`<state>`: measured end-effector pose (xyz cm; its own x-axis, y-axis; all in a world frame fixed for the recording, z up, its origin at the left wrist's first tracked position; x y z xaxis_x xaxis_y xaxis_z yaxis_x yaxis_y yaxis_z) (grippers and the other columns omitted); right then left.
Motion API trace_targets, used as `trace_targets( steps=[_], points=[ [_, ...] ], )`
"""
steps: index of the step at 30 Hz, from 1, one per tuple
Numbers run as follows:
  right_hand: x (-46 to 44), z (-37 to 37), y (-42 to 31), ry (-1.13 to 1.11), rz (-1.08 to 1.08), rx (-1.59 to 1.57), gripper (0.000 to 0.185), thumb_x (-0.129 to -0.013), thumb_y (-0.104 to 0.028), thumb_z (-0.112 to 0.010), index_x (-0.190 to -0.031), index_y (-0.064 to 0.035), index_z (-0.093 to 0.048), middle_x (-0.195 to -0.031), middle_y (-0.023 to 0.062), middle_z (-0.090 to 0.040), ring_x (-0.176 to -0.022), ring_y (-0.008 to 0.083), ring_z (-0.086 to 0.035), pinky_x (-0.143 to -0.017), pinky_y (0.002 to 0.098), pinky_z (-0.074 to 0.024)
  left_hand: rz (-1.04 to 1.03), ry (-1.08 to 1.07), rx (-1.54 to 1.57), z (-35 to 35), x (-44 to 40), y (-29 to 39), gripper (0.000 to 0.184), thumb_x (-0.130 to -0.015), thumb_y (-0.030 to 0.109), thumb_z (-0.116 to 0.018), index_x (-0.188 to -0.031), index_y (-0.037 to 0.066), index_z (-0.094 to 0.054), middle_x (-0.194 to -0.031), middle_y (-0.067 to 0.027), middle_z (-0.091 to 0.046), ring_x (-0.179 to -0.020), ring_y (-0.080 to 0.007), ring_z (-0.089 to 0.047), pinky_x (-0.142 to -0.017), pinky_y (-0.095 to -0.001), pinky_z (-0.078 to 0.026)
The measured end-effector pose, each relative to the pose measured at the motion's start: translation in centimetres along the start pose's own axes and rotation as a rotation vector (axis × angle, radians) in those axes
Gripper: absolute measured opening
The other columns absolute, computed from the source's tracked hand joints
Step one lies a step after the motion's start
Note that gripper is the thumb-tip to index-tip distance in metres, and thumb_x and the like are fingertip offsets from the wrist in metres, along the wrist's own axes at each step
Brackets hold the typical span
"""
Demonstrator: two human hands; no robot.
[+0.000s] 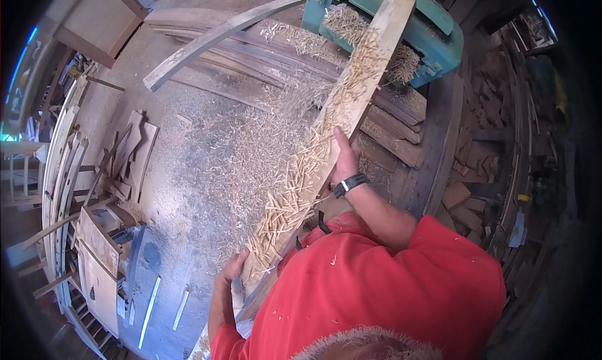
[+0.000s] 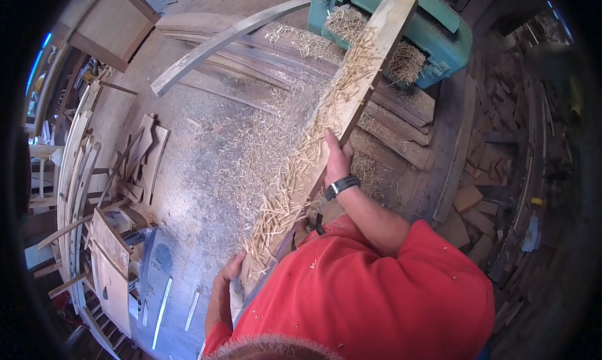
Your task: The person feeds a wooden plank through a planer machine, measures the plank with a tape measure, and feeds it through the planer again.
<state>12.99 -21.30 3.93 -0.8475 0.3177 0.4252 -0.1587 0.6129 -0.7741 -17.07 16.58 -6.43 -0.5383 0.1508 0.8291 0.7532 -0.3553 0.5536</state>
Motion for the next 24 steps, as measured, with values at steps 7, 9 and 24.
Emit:
trace_targets(
  steps=[7, 9, 24],
  points=[
    [-0.1, -1.7, -5.4, -0.242, -0.142, -0.167, 0.069, -0.085, -0.033, -0.073, -0.139, -0.0026, -0.044, -0.131, 0.0139, -0.055, -0.117, 0.0299, -0.056, -0.104, 0.0424, -0.0441, -0.147, -0.351, 0.324, -3.2, -5.4, 3.5, 0.068, -0.102, 0.053, -0.038, -0.142, -0.001, -0.045, -0.139, -0.0124, -0.053, -0.125, -0.0218, -0.052, -0.110, -0.0330, -0.035],
    [-0.8, -2.6, -7.1, -0.272, -0.102, -0.208, 0.069, -0.084, -0.033, -0.073, -0.139, -0.0032, -0.044, -0.132, 0.0142, -0.055, -0.117, 0.0307, -0.056, -0.103, 0.0435, -0.0449, -0.192, -0.414, 0.338, -4.0, -6.1, 6.1, 0.068, -0.103, 0.052, -0.035, -0.147, 0.001, -0.039, -0.144, -0.0102, -0.049, -0.128, -0.0206, -0.049, -0.112, -0.0323, -0.033],
    [-8.4, -5.1, -22.3, -0.346, 0.144, -0.086, 0.074, -0.080, -0.041, -0.076, -0.135, -0.0017, -0.048, -0.124, 0.0129, -0.058, -0.114, 0.0262, -0.057, -0.098, 0.0395, -0.0467, -0.174, -0.380, 0.263, -7.8, -14.6, 19.9, 0.069, -0.102, 0.054, -0.037, -0.149, 0.003, -0.038, -0.147, -0.0085, -0.045, -0.132, -0.0190, -0.043, -0.113, -0.0330, -0.030]
  ],
)
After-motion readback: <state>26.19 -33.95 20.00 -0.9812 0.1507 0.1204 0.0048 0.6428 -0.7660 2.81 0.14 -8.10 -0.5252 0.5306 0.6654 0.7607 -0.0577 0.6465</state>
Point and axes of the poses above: each hand's wrist, its own x-axis away from the middle knuckle, its own z-axis out of the back of the hand, y = z × x, the point moved 5 cm from there along -x, towards the middle knuckle
